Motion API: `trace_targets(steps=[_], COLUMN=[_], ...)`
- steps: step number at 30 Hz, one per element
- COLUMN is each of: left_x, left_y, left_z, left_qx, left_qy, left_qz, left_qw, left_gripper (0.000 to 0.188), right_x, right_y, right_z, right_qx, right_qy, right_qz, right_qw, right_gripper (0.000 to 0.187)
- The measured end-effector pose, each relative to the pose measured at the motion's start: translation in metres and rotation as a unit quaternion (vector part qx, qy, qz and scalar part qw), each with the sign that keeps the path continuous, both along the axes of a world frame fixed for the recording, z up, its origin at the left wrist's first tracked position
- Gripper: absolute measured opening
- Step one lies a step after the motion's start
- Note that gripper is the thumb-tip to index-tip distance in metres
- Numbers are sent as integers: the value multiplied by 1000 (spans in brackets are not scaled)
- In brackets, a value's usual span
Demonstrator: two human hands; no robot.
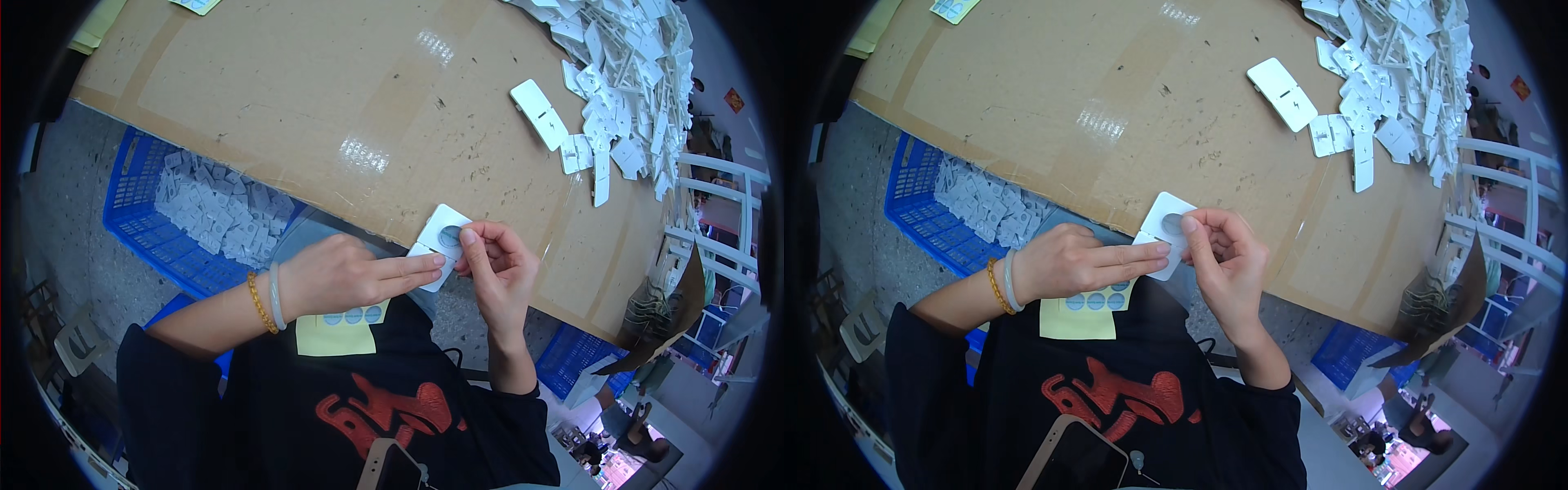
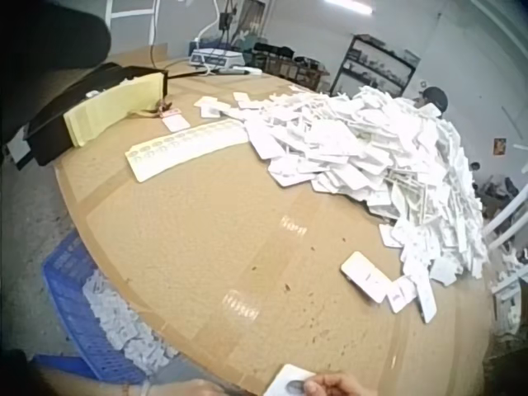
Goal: Applying small round stickers to rectangular white cards at a workstation.
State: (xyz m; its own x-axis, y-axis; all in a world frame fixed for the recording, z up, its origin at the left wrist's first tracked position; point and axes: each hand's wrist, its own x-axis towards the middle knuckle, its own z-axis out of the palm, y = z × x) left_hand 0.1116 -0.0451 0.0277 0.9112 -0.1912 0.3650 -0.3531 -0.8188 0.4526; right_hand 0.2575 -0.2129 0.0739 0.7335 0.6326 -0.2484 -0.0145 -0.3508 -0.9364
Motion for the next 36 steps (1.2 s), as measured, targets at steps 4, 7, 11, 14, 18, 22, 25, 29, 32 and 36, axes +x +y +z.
trace_targets(steps=[4,7,11,14,18,22,25,29,32,36], left_x=[-1,1,0,0,-8,-51,-95,-96,-57,-18], left_y=[0,0,1,3,6,23,38,22,16,28], left_z=[-1,0,-2,-6,-5,8,9,11,27,46], left_qx=[-1,-1,2,0,40,125,121,8,-205,-358], left_qy=[-1,-3,-4,-7,-43,-62,-28,-22,26,117], left_qz=[1,-1,0,-3,6,37,4,78,206,178], left_qw=[1000,1000,1000,1000,998,990,992,997,957,909], left_gripper=[48,48,47,47,45,44,44,39,20,17], right_x=[-1,-2,-3,1,19,3,-22,-9,98,131], right_y=[0,-1,-1,5,22,67,127,141,92,44], right_z=[-1,-1,-4,4,6,0,-5,10,4,-13], right_qx=[2,-3,-42,-61,-58,26,22,46,-126,-192], right_qy=[-2,-24,-253,-297,-67,-4,17,-331,-757,-604], right_qz=[1,1,52,52,117,242,227,162,71,53], right_qw=[1000,1000,965,951,989,970,973,928,637,772], right_gripper=[15,14,17,23,25,20,25,35,43,46])
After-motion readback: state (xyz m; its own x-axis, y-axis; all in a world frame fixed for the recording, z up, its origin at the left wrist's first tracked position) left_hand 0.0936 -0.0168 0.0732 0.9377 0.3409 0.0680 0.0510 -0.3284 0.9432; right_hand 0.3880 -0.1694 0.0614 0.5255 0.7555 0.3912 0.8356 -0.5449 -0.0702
